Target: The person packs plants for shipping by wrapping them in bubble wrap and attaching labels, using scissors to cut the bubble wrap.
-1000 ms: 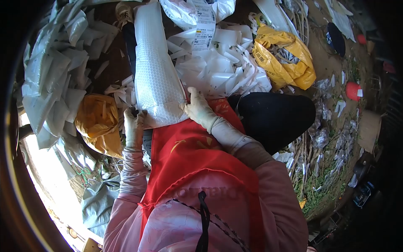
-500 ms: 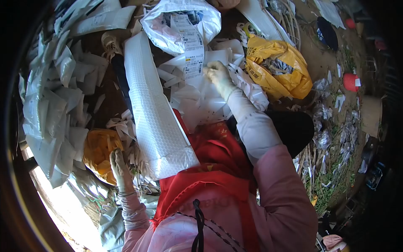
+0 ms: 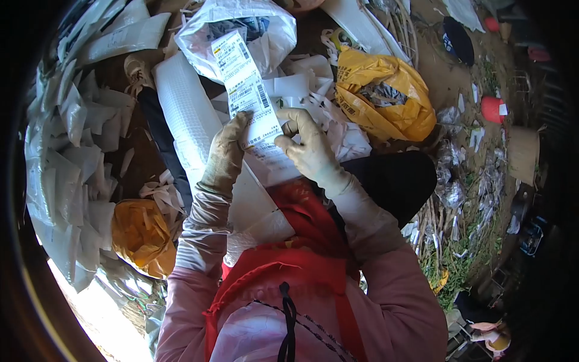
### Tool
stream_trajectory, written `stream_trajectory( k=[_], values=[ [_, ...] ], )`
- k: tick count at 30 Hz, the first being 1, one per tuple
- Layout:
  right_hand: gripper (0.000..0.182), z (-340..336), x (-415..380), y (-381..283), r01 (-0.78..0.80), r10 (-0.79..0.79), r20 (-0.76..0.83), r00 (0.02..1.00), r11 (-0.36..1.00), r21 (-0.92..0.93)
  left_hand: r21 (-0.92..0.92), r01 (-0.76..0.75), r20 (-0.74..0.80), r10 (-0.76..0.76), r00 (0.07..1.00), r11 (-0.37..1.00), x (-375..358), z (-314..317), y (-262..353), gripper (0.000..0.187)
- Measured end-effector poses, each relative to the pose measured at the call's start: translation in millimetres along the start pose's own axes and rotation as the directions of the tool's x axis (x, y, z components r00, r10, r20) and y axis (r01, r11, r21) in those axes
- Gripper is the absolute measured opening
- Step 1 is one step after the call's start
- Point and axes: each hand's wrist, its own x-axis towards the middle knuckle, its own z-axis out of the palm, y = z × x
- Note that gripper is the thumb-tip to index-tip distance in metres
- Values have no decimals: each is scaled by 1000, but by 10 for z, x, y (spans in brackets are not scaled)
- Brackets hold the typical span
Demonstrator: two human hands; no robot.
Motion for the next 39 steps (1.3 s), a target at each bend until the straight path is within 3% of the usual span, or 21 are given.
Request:
stream_trajectory(
  k=[1, 5, 8, 10, 11, 12, 13, 14, 15, 17, 19, 21, 22, 23, 24, 25, 26, 30, 32, 37, 39],
  values=[
    [35, -9, -94, -57, 9, -13, -58, 998, 998, -69, 47, -141, 60, 138, 989, 989, 26, -8, -187, 40],
    [26, -107, -178, 89, 399, -407, 41, 913, 865, -304, -107, 22, 10, -21, 1000, 994, -121, 189, -124, 38],
    [17, -93, -310, 57, 282, -295, -72, 953, 947, -155, -149, 40, -25, -44, 999, 988, -119, 256, -218, 37],
    [12, -285, -403, -249, 372, -372, -42, 927, 928, -19, -182, -15, -67, 3, 998, 983, 37, 224, -514, 36],
    [16, -467, -370, -344, 420, -412, -82, 907, 882, 215, 76, 112, -72, -107, 992, 991, -63, 227, -321, 38],
    [22, -648, -338, -439, 455, -451, -123, 884, 770, 447, 563, 215, -180, -135, 974, 798, 39, 174, -484, 36],
    [29, -829, -306, -534, 470, -488, -162, 858, 615, 634, 886, 51, -103, 89, 991, 461, -40, 181, -452, 32],
    [31, -990, -213, -579, 434, -460, -179, 870, 541, 721, 998, -67, 68, 249, 966, -11, -139, 190, -413, 30],
    [32, -1100, -112, -681, 399, -432, -195, 881, 455, 796, 995, -97, 93, 339, 936, -5, -263, 198, -372, 33],
    [42, -882, 173, -745, 445, -382, -277, 882, 479, 757, 982, -188, 171, 353, 920, 14, -553, 148, -334, 43],
    [39, -151, 369, -857, 391, -320, -409, 854, 915, 101, 941, -337, 324, 370, 871, -32, -867, 21, -379, 50],
    [48, 461, 687, -408, 214, -232, -56, 971, 743, 634, 912, -410, 402, 244, 883, -19, -1172, -77, -402, 54],
    [50, 810, 822, -49, 220, -226, -22, 974, 921, 321, 901, -434, 425, 186, 886, 5, -1293, -122, -407, 55],
    [41, 1228, 915, 279, 291, -289, -33, 957, 954, 77, 895, -445, 434, 181, 883, 21, -1366, -156, -503, 56],
    [45, 1474, 932, 460, 165, -160, 41, 986, 961, -222, 896, -442, 427, 193, 883, 42, -1411, -181, -497, 56],
    [41, 1641, 968, 863, 360, -386, 76, 919, 749, -556, 901, -429, 409, 199, 890, 66, -1431, -205, -499, 56],
    [40, 1673, 833, 638, 116, 5, 163, 987, 679, -725, 905, -416, 392, 203, 897, 91, -1457, -235, -502, 55],
    [57, 1767, 625, 650, 511, -405, 324, 855, 554, -657, 896, -434, 400, 256, 880, 94, -1487, -344, -537, 56],
    [60, 1903, 602, 788, 495, -202, 478, 855, 593, -635, 886, -450, 410, 267, 872, 108, -1491, -358, -547, 57],
    [61, 2058, 764, 811, 339, -41, 393, 919, 591, -731, 877, -457, 402, 297, 866, 147, -1558, -376, -469, 47],
    [60, 1998, 511, 871, 498, -176, 501, 848, 588, -637, 878, -452, 363, 399, 842, 157, -1636, -392, -499, 43]
  ],
)
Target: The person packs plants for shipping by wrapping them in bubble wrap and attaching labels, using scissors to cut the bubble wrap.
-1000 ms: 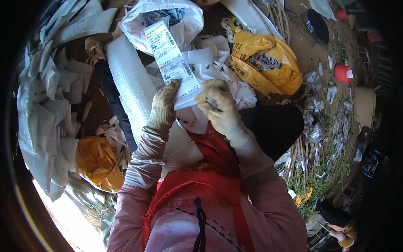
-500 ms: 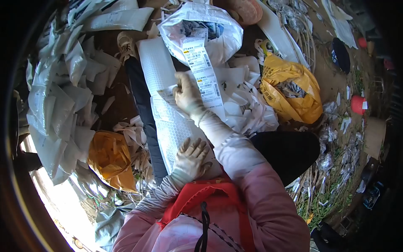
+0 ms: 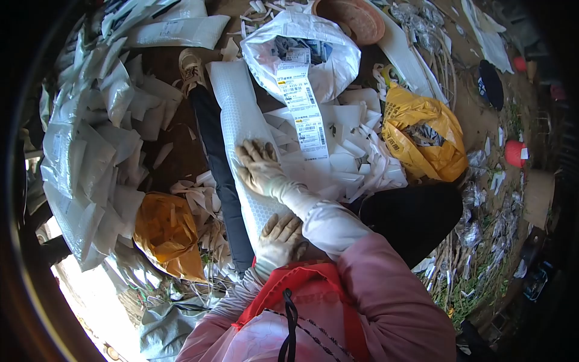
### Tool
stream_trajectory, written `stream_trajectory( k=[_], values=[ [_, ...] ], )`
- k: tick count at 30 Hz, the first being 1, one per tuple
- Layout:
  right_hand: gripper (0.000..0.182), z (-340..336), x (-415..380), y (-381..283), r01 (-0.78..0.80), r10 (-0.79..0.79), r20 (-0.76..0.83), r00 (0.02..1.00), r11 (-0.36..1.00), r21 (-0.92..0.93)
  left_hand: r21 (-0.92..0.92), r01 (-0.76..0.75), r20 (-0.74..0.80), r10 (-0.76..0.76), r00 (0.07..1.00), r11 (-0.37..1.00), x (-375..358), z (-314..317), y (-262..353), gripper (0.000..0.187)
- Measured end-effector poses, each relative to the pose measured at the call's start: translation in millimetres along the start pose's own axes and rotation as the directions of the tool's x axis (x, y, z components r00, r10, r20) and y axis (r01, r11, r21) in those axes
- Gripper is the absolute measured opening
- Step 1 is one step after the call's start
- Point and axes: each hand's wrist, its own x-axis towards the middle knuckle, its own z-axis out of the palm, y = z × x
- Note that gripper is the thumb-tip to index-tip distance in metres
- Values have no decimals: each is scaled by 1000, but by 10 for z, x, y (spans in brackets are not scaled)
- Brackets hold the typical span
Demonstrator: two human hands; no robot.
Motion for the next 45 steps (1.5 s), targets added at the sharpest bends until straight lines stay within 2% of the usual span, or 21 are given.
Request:
stream_trajectory(
  k=[6, 9, 12, 15, 16, 18, 19, 20, 22, 25, 26, 29, 30, 31, 32, 34, 37, 38, 40, 43, 45],
  values=[
    [66, -439, -954, 43, 126, -218, 185, 958, 903, 411, -136, 337, -398, -363, 842, 932, -479, -32, -1, 52],
    [65, -358, -1095, 135, -425, 462, 86, 883, 707, 566, -354, 495, -337, -602, 724, 794, -603, -6, 93, 65],
    [46, -458, -844, 61, -650, 511, 514, 689, 121, 750, -655, 681, 63, -875, 481, 327, -423, -57, 202, 87],
    [38, -694, -681, -349, -433, 434, 306, 847, 230, 871, -677, 692, 163, -866, 473, 251, -281, 87, 289, 94],
    [28, -815, -648, -521, -337, 459, 208, 863, 218, 916, -924, 323, 366, -717, 593, -204, -418, 411, 52, 92],
    [24, -670, -616, -486, -172, 400, 45, 916, 288, 942, -959, 166, 282, -734, 618, -228, -261, -7, 414, 89],
    [22, -617, -590, -477, -93, 369, -33, 929, 318, 943, -940, 254, 29, -685, 728, 230, -497, 733, -56, 91],
    [18, -795, -617, -675, -12, 350, -115, 930, 341, 940, -974, 154, 225, -690, 688, -164, -461, 316, 146, 93],
    [16, -1120, -664, -973, 51, 242, -160, 957, 403, 914, -915, -23, 285, -689, 667, -402, -436, -213, 595, 94],
    [15, -1571, -640, -1327, 192, 25, -216, 976, 373, 908, -996, -76, -19, -776, 631, -37, -448, -195, 587, 87],
    [24, -1677, -528, -1359, 305, -141, -273, 952, 541, 784, -995, -82, -94, -777, 623, 54, -402, -355, 514, 82],
    [47, -2147, -338, -1562, 635, -351, -645, 679, 721, 277, -909, -122, -384, -682, 623, 400, 128, -1267, 553, 62],
    [46, -2303, -331, -1520, 596, -349, -631, 693, 770, 228, -801, -62, -499, -606, 620, 595, 233, -1573, 466, 54],
    [45, -2431, -350, -1401, 558, -351, -612, 709, 809, 183, -857, -157, -487, -670, 560, 491, 290, -1816, 274, 44],
    [43, -2544, -399, -1206, 546, -360, -602, 713, 824, 153, -811, -92, -530, -660, 532, 577, 179, -2114, -247, 40],
    [37, -2780, -535, -717, 451, -327, -489, 809, 878, 159, -371, 228, -716, -434, 547, 900, 289, -2858, -610, 38],
    [28, -2794, -770, 515, 219, -173, -424, 889, 974, 62, 296, 476, -691, -159, 706, 828, 28, -4294, -2015, 41],
    [22, -2809, -908, 952, 204, -180, -464, 868, 979, 3, 304, 518, -704, -178, 687, 799, 19, -4608, -2352, 42],
    [14, -2976, -1229, 1594, -118, 145, -197, 970, 983, 143, -340, 433, -791, -503, 349, 835, 345, -4552, -2281, 44],
    [15, -3003, -1493, 2524, -310, 329, -159, 931, 942, 131, 31, 718, -891, -306, 335, 695, 970, -3770, -1711, 45],
    [20, -3052, -1398, 2971, -464, 444, -219, 869, 884, -51, 507, 542, -788, 106, 606, 670, 1185, -3271, -1995, 41]
  ],
)
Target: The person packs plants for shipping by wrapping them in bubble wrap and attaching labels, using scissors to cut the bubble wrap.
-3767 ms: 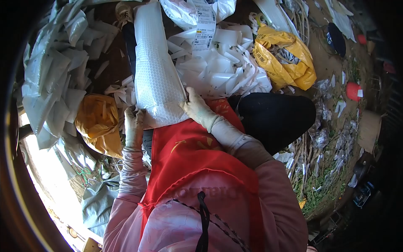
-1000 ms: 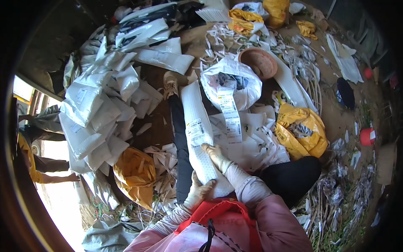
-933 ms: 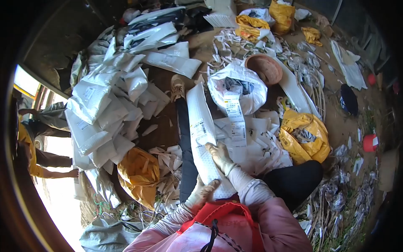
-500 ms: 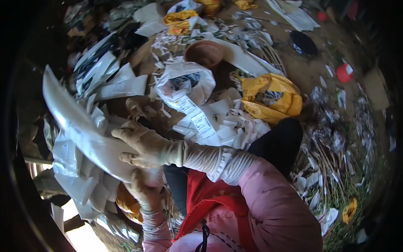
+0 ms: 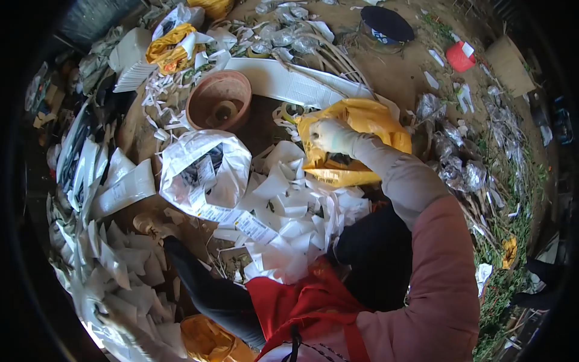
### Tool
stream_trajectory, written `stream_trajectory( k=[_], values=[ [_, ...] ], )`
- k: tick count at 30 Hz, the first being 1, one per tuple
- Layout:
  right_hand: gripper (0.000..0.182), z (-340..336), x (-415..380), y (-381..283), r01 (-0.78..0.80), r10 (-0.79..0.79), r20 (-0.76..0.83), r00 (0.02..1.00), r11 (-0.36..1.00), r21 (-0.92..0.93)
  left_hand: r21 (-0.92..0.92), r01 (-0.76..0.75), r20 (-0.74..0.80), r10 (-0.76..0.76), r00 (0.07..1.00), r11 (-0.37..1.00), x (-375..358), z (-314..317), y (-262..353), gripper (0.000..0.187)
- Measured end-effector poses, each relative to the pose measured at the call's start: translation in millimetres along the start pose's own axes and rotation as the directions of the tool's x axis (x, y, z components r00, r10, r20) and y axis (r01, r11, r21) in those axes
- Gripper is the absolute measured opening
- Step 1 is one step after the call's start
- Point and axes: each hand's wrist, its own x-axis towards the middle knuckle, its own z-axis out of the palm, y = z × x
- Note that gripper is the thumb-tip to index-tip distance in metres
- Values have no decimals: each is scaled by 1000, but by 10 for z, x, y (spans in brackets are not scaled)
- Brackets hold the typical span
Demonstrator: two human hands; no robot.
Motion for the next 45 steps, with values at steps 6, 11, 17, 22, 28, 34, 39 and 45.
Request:
stream_trajectory(
  k=[6, 11, 17, 22, 28, 34, 39, 45],
  values=[
    [26, 570, 1576, 679, -387, 289, -293, 912, 843, -373, -586, -74, 461, 407, 789, 807, -1412, 636, 2739, 49],
    [81, 1022, 2450, 665, -408, 278, -319, 906, 774, -485, -687, 227, 703, 552, 448, 690, -2152, 673, 3286, 52],
    [53, 1280, 3063, 951, -470, 341, -334, 879, 740, -481, -584, 291, 798, 470, 378, 757, -1989, 854, 3329, 38],
    [24, 168, 2845, 1186, -460, 345, -479, 807, 876, -144, -590, 380, 804, 473, 360, 713, -2016, 846, 3205, 39],
    [34, -1483, 2314, 687, -200, -3, -895, 446, 974, -103, -691, 366, 709, 490, 507, 623, -2093, 737, 3168, 30],
    [28, -2514, 1513, -1157, 540, -165, -807, 567, 814, 213, -808, 237, 522, 469, 713, 539, -1859, 444, 3387, 46],
    [38, -2391, 612, -2788, 610, -491, -763, 420, 776, -163, -928, 207, 301, 298, 906, 309, -957, -37, 4001, 77],
    [53, -1954, 44, -3870, 807, -746, -536, 396, 561, -184, -976, 155, 147, -60, 987, 151, -249, -481, 4354, 96]
  ],
)
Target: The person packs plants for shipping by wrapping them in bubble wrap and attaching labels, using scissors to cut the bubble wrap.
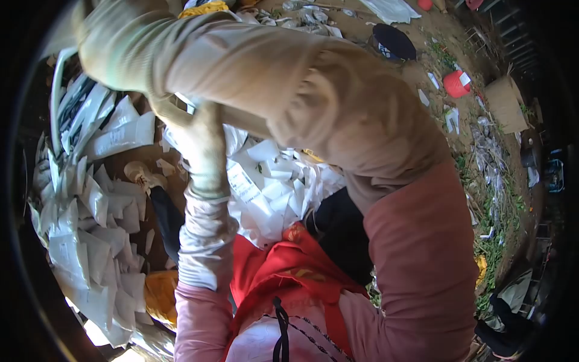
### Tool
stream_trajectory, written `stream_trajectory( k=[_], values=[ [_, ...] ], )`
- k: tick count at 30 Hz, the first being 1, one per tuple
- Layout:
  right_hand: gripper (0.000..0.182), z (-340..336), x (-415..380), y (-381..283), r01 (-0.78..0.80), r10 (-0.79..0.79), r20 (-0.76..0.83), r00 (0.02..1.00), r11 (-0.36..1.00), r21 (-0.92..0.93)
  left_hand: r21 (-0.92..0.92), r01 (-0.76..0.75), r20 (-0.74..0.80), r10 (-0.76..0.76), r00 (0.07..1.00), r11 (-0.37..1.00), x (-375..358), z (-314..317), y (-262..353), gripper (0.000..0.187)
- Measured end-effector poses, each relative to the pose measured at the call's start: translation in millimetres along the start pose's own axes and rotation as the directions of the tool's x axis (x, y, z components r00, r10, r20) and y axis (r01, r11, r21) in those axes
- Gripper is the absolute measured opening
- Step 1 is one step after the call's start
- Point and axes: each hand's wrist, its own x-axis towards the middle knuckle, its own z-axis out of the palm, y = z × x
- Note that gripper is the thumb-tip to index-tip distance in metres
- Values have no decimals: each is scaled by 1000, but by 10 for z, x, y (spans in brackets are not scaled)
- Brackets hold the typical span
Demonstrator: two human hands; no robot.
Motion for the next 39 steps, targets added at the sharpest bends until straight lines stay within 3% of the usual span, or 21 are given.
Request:
stream_trajectory(
  k=[1, 2, 5, 6, 8, 10, 11, 13, 15, 16, 19, 23, 27, 28, 29, 30, 32, 34, 35, 36, 39],
  values=[
    [56, 46, 2, -85, 28, -29, 27, 999, 999, 31, 150, 56, -4, -56, 998, 987, 45, -153, -32, 84],
    [59, 73, -42, -128, 45, -48, 46, 998, 997, 64, -280, 157, -35, -174, 984, 947, 62, -237, 12, 65],
    [68, 49, -231, -90, 29, -44, 82, 996, 983, 183, -351, 298, -21, -326, 945, 887, 74, -879, -34, 37],
    [71, 61, -379, -10, -16, -8, 104, 995, 974, 226, -230, 340, 54, -337, 940, 912, 89, -1201, -214, 31],
    [77, 161, -871, 130, -218, 156, 221, 963, 930, 296, 499, -73, 256, -67, 964, 864, 162, -1819, -433, 18],
    [68, 452, -1586, 81, -477, 344, 399, 850, 824, 306, 334, 55, 272, -152, 950, 941, 151, -2205, -520, 22],
    [75, 450, -1898, -111, -722, 438, 626, 645, 617, 313, 594, -284, 419, 12, 908, 753, 131, -2379, -582, 23],
    [77, 674, -2481, -193, -880, 272, 877, 396, 387, 277, 240, 364, 260, -421, 869, 900, 134, -2601, -884, 25],
    [76, 840, -2867, -544, -900, 405, 833, 377, -50, 432, 103, 669, 90, -677, 731, 736, 174, -2785, -1468, 26],
    [83, 932, -2952, -634, -914, 560, 747, 358, 47, 402, 399, 341, 207, -446, 871, 851, 144, -2978, -1710, 22],
    [97, 861, -2887, -881, -590, 513, 314, 799, 772, 238, 685, -114, 398, -239, 886, 720, 117, -3271, -2067, 32],
    [117, 840, -2858, -1264, -262, 186, 567, 802, 964, 53, 805, -117, 354, -312, 882, 581, 201, -3304, -2253, 25],
    [115, 1285, -3216, -1486, -155, 117, 386, 915, 985, 69, 848, -285, 428, -261, 865, 446, 239, -3188, -1844, 20],
    [106, 1425, -3308, -1530, -144, 127, 305, 944, 989, 33, 865, -250, 389, -265, 883, 436, 239, -3202, -2010, 9],
    [102, 1540, -3399, -1508, -202, 189, 229, 955, 979, 35, 844, 148, 142, -481, 865, 515, 296, -3153, -2048, 6],
    [99, 1646, -3435, -1445, -255, 247, 149, 957, 966, 41, 699, 525, -64, -688, 723, 486, 366, -3075, -2054, 4],
    [83, 1616, -3315, -1364, -356, 351, 65, 934, 928, 111, 551, 616, -34, -722, 691, 563, 388, -3192, -2136, 4],
    [50, 1613, -3284, -1276, -596, 602, 98, 792, 730, 334, 480, 531, 92, -642, 761, 698, 411, -3518, -2587, 8],
    [38, 1670, -3312, -1233, -677, 729, 135, 671, 528, 512, 250, 717, -18, -738, 675, 650, 423, -3378, -2375, 6],
    [27, 1599, -3167, -1231, -703, 756, 120, 643, 521, 485, 22, 804, -97, -799, 594, 595, 496, -3232, -2181, 5],
    [25, 1591, -3023, -1348, -666, 845, 412, 341, -92, 740, -218, 766, -112, -795, 596, 605, 767, -2890, -1693, 10]
  ],
)
